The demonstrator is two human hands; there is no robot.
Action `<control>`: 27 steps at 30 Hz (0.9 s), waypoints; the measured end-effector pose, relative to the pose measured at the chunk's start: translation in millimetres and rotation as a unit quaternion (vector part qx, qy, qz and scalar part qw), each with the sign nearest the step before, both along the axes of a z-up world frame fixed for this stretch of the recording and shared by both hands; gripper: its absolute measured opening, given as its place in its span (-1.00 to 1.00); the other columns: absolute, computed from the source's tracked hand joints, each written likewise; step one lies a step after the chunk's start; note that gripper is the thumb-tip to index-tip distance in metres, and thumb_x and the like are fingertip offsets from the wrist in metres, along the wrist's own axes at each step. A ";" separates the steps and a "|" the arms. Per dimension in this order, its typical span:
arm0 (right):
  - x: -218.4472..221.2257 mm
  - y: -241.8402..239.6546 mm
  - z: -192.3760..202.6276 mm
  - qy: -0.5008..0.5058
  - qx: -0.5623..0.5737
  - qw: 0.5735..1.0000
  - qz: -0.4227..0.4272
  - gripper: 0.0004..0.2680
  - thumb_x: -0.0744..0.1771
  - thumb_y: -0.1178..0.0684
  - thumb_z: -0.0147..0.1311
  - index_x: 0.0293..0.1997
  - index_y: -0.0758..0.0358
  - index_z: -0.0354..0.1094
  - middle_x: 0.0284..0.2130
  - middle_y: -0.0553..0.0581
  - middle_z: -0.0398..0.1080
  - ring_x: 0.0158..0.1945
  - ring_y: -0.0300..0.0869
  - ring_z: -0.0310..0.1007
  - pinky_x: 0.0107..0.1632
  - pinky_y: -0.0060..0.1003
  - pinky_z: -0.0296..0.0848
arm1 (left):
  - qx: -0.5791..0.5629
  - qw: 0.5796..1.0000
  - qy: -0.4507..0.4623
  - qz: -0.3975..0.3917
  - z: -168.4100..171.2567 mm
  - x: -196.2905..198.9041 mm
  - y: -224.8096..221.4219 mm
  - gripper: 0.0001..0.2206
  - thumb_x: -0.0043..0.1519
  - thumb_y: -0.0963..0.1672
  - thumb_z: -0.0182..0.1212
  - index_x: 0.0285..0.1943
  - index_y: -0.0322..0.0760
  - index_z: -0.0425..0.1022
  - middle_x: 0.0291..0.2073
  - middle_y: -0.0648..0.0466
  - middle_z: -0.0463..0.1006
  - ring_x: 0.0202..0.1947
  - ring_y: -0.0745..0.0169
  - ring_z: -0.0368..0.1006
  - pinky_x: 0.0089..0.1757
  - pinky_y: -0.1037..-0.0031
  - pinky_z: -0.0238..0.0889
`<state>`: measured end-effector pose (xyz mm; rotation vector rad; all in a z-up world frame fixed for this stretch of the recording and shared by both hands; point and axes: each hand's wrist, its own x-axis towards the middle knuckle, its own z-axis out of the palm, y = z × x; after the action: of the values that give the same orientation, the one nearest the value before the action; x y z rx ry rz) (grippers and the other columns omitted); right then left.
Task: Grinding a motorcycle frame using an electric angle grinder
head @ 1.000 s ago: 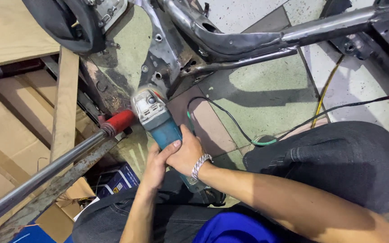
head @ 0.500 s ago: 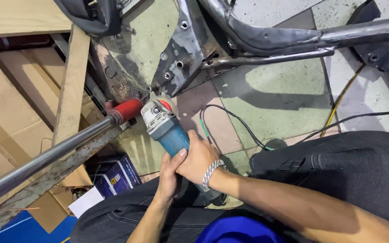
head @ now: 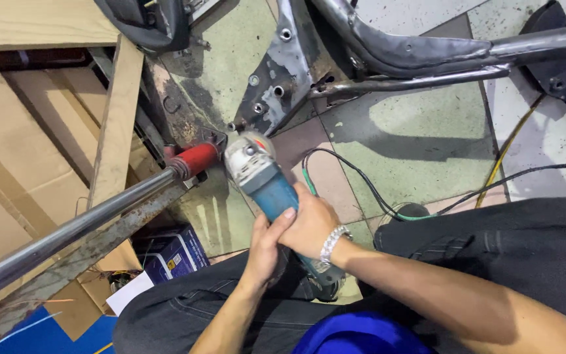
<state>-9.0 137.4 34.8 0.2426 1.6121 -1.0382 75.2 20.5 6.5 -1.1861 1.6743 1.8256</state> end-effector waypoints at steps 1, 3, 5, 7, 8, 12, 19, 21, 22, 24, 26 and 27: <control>1.9 0.2 -4.4 0.001 -0.001 1.000 0.003 -0.63 0.21 -0.13 -0.06 0.10 0.07 0.26 -0.12 0.36 0.53 0.09 0.30 0.50 0.15 0.10 0.48 | -0.001 1.000 0.001 0.003 1.8 -2.6 0.9 -0.64 0.12 -0.04 0.36 0.04 -0.27 0.62 -0.24 0.09 0.58 -0.23 0.27 0.47 -0.18 0.37 0.40; 5.9 3.1 -13.6 0.006 0.001 1.000 -0.022 -0.66 0.20 -0.07 -0.02 0.08 0.01 0.26 -0.13 0.33 0.54 0.09 0.27 0.50 0.13 0.11 0.49 | -0.017 1.000 0.011 -0.015 5.0 -7.7 5.0 -0.64 0.10 -0.07 0.40 0.03 -0.32 0.59 -0.23 0.00 0.62 -0.19 0.21 0.49 -0.15 0.32 0.43; 3.8 4.8 -14.7 0.008 0.001 1.000 -0.023 -0.68 0.20 -0.08 -0.06 0.05 0.03 0.27 -0.15 0.34 0.54 0.07 0.27 0.51 0.11 0.11 0.51 | -0.016 1.000 0.009 -0.007 6.2 -11.3 9.8 -0.65 0.11 -0.07 0.39 0.03 -0.31 0.60 -0.24 0.01 0.62 -0.19 0.23 0.49 -0.15 0.32 0.44; 2.2 6.4 -15.5 0.007 -0.002 1.000 -0.028 -0.69 0.21 -0.09 -0.10 0.01 0.05 0.27 -0.17 0.36 0.54 0.06 0.27 0.52 0.09 0.10 0.52 | -0.017 1.000 0.003 -0.003 4.4 -10.9 11.9 -0.66 0.12 -0.06 0.38 0.02 -0.29 0.61 -0.24 0.03 0.61 -0.20 0.25 0.49 -0.16 0.32 0.45; 0.8 6.2 -15.7 0.009 0.000 1.000 -0.018 -0.68 0.21 -0.10 -0.08 0.04 0.05 0.26 -0.14 0.36 0.53 0.08 0.27 0.51 0.11 0.11 0.51 | -0.004 1.000 0.006 0.008 1.7 -9.5 10.8 -0.68 0.12 -0.06 0.38 -0.01 -0.30 0.62 -0.28 0.02 0.62 -0.25 0.25 0.51 -0.20 0.33 0.46; -1.6 10.2 -17.2 0.004 -0.001 1.000 0.007 -0.66 0.22 -0.11 -0.05 0.09 0.02 0.24 -0.11 0.36 0.51 0.10 0.28 0.48 0.14 0.16 0.48 | 0.012 0.999 0.012 0.038 -3.9 -8.6 11.8 -0.71 0.11 -0.08 0.37 -0.06 -0.33 0.62 -0.36 -0.01 0.62 -0.34 0.23 0.54 -0.28 0.33 0.46; -9.8 18.3 -13.9 -0.011 -0.001 1.000 0.029 -0.63 0.21 -0.09 -0.02 0.12 0.03 0.22 -0.09 0.35 0.51 0.12 0.29 0.47 0.18 0.15 0.46 | -0.003 0.999 0.005 0.033 -8.9 -5.3 17.3 -0.73 0.12 -0.08 0.36 -0.06 -0.31 0.62 -0.36 0.01 0.62 -0.35 0.27 0.53 -0.30 0.37 0.45; -14.9 21.0 -10.3 0.000 -0.012 0.999 0.042 -0.65 0.22 -0.10 -0.02 0.10 0.05 0.24 -0.10 0.33 0.52 0.12 0.27 0.48 0.17 0.13 0.46 | 0.001 0.999 0.015 0.051 -4.3 -8.0 23.8 -0.74 0.14 -0.07 0.33 -0.08 -0.29 0.62 -0.38 0.03 0.61 -0.38 0.27 0.54 -0.33 0.39 0.44; -15.0 21.3 -12.0 0.000 -0.013 0.999 0.041 -0.65 0.22 -0.10 -0.02 0.10 0.05 0.24 -0.10 0.33 0.52 0.12 0.27 0.48 0.17 0.13 0.46 | 0.001 0.999 0.015 0.050 -6.6 -5.6 22.4 -0.74 0.14 -0.07 0.33 -0.08 -0.29 0.62 -0.38 0.03 0.61 -0.38 0.27 0.54 -0.33 0.39 0.44; -14.2 20.7 -15.0 0.000 -0.026 0.999 0.044 -0.64 0.21 -0.07 0.00 0.10 0.07 0.23 -0.10 0.35 0.52 0.12 0.30 0.47 0.16 0.17 0.45 | -0.011 0.998 0.010 0.055 -10.7 0.4 18.5 -0.73 0.14 -0.06 0.32 -0.08 -0.28 0.61 -0.39 0.03 0.60 -0.39 0.26 0.54 -0.34 0.38 0.43; -17.5 20.7 -14.1 -0.002 -0.025 0.999 0.046 -0.63 0.21 -0.09 -0.01 0.12 0.07 0.22 -0.09 0.34 0.52 0.12 0.30 0.47 0.17 0.15 0.44 | -0.008 0.998 0.012 0.062 -8.3 -3.6 20.8 -0.74 0.15 -0.06 0.31 -0.09 -0.30 0.60 -0.40 0.02 0.60 -0.39 0.25 0.54 -0.34 0.38 0.43; -19.1 20.4 -13.4 -0.003 -0.024 0.999 0.047 -0.62 0.21 -0.10 -0.01 0.13 0.07 0.21 -0.08 0.33 0.51 0.13 0.30 0.46 0.18 0.14 0.44 | -0.005 0.997 0.014 0.071 -6.8 -5.4 21.7 -0.75 0.15 -0.07 0.30 -0.09 -0.31 0.60 -0.40 0.01 0.60 -0.40 0.25 0.54 -0.35 0.38 0.43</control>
<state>-28.1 157.8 21.4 0.1358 1.5774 -1.0006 69.8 42.2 -0.4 -1.3187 1.6546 1.9282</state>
